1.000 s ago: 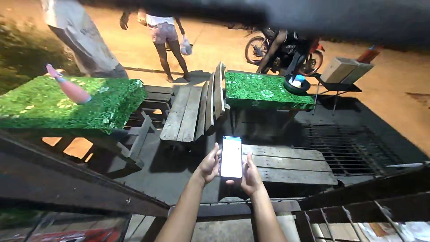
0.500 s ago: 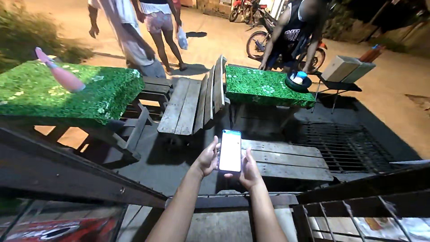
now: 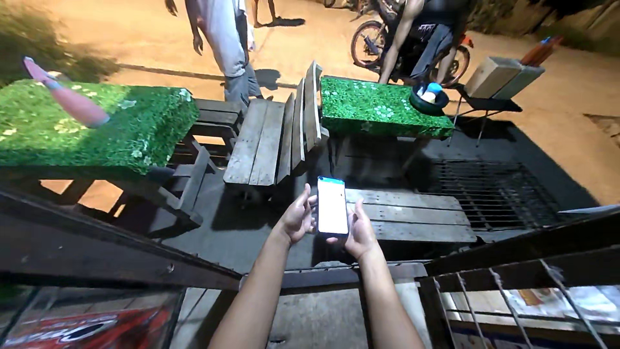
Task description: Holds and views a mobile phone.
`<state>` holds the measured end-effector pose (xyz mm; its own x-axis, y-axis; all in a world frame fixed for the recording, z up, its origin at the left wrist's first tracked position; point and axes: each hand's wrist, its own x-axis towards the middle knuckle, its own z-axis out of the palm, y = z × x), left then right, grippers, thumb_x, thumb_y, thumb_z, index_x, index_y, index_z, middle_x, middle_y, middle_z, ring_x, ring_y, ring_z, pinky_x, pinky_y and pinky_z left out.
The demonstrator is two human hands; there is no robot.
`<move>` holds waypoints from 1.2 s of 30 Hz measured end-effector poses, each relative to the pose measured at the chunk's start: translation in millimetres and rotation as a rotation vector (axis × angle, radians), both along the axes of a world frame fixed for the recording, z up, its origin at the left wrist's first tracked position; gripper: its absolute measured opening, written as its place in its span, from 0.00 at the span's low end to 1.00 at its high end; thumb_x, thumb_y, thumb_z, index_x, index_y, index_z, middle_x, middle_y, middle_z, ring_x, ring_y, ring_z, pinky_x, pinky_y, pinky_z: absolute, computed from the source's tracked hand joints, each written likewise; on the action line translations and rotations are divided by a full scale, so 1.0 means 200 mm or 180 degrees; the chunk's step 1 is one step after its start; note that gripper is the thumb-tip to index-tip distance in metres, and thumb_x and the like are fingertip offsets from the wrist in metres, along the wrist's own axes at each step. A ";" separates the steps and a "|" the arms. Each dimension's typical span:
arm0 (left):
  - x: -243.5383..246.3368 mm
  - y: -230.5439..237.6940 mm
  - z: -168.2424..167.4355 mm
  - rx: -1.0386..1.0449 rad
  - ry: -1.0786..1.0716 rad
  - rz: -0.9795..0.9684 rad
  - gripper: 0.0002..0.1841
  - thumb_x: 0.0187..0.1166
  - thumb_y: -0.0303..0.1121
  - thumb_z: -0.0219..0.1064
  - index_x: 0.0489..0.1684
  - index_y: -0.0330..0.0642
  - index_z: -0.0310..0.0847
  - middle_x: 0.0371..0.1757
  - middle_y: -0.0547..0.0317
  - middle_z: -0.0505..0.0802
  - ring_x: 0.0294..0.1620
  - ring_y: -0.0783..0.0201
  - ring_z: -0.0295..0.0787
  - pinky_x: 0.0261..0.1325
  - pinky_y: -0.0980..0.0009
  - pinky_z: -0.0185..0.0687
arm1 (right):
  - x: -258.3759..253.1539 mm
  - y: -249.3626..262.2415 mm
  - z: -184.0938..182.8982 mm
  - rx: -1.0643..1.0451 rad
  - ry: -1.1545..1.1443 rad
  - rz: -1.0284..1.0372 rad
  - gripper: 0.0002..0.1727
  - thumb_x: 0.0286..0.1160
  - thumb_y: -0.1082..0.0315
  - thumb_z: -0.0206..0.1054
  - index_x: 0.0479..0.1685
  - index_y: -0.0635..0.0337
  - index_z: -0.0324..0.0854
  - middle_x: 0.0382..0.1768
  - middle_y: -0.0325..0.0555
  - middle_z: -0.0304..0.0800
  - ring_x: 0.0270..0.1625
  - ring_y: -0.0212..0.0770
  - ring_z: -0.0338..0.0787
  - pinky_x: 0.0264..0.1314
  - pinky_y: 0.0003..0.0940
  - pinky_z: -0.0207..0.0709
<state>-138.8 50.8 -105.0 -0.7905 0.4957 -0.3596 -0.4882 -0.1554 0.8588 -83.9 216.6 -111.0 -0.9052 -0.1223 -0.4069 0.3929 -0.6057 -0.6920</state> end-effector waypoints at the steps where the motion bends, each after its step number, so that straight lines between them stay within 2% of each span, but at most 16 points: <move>1: 0.00 0.00 0.00 -0.0053 -0.0058 0.0053 0.38 0.89 0.65 0.29 0.77 0.48 0.72 0.56 0.52 0.89 0.43 0.61 0.87 0.39 0.68 0.83 | 0.00 0.00 0.00 -0.0016 -0.0086 -0.0043 0.47 0.80 0.24 0.24 0.84 0.45 0.64 0.61 0.58 0.89 0.53 0.57 0.94 0.31 0.47 0.89; 4: 0.01 0.01 0.04 -0.0226 -0.0189 0.0124 0.27 0.94 0.53 0.39 0.66 0.45 0.77 0.49 0.56 0.91 0.32 0.66 0.87 0.29 0.72 0.82 | 0.00 0.02 0.00 -0.0023 -0.0224 -0.0087 0.46 0.82 0.26 0.25 0.84 0.46 0.64 0.61 0.58 0.89 0.52 0.55 0.93 0.28 0.44 0.86; 7: 0.01 0.00 0.04 -0.0174 -0.0164 0.0031 0.23 0.95 0.48 0.43 0.67 0.42 0.77 0.50 0.53 0.92 0.33 0.64 0.90 0.30 0.70 0.85 | 0.00 0.03 0.00 -0.0117 -0.0227 0.0022 0.47 0.82 0.27 0.23 0.82 0.49 0.66 0.57 0.58 0.90 0.46 0.54 0.94 0.23 0.39 0.84; 11: 0.01 0.00 0.05 -0.0301 -0.0225 0.0127 0.24 0.94 0.49 0.44 0.64 0.39 0.78 0.47 0.52 0.92 0.32 0.62 0.91 0.32 0.69 0.88 | 0.00 0.02 0.01 -0.0213 -0.0273 0.0036 0.46 0.84 0.28 0.25 0.75 0.53 0.70 0.53 0.57 0.92 0.43 0.52 0.95 0.21 0.38 0.84; 19: 0.00 0.00 0.05 -0.0378 -0.0358 0.0117 0.24 0.95 0.49 0.44 0.64 0.40 0.78 0.47 0.50 0.92 0.33 0.61 0.91 0.33 0.68 0.88 | 0.00 0.03 0.00 -0.0224 -0.0292 0.0070 0.48 0.82 0.26 0.25 0.73 0.55 0.73 0.53 0.58 0.91 0.44 0.52 0.95 0.21 0.37 0.83; 26: 0.00 -0.01 0.04 -0.0345 -0.0331 0.0113 0.24 0.94 0.49 0.44 0.63 0.40 0.79 0.44 0.50 0.93 0.30 0.62 0.91 0.30 0.71 0.87 | 0.00 0.02 0.01 -0.0265 -0.0252 0.0132 0.49 0.81 0.26 0.24 0.74 0.54 0.72 0.53 0.60 0.92 0.44 0.54 0.96 0.21 0.38 0.84; 30: -0.01 -0.01 0.03 -0.0365 -0.0327 0.0131 0.24 0.94 0.50 0.43 0.67 0.41 0.77 0.46 0.51 0.92 0.31 0.63 0.90 0.30 0.71 0.86 | 0.00 0.02 0.01 -0.0132 -0.0215 0.0180 0.47 0.81 0.26 0.22 0.80 0.48 0.68 0.58 0.60 0.90 0.48 0.57 0.94 0.23 0.43 0.86; 34: -0.02 -0.02 0.02 -0.0353 -0.0347 0.0142 0.25 0.94 0.51 0.45 0.66 0.42 0.78 0.47 0.50 0.92 0.33 0.62 0.91 0.32 0.70 0.87 | -0.01 0.02 0.00 -0.0115 -0.0166 0.0240 0.49 0.80 0.24 0.23 0.81 0.48 0.67 0.61 0.62 0.89 0.52 0.60 0.94 0.27 0.45 0.87; 36: -0.02 -0.02 0.01 -0.0329 -0.0312 0.0130 0.24 0.94 0.51 0.44 0.65 0.42 0.78 0.43 0.52 0.92 0.27 0.65 0.87 0.27 0.73 0.83 | 0.00 0.02 0.00 -0.0136 -0.0127 0.0251 0.50 0.79 0.24 0.23 0.80 0.50 0.68 0.59 0.63 0.89 0.52 0.60 0.94 0.26 0.45 0.87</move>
<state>-142.4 47.7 -103.4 -0.7680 0.4200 -0.4835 -0.5654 -0.0900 0.8199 -84.6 220.9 -111.7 -0.8753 -0.2107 -0.4353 0.4673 -0.6004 -0.6490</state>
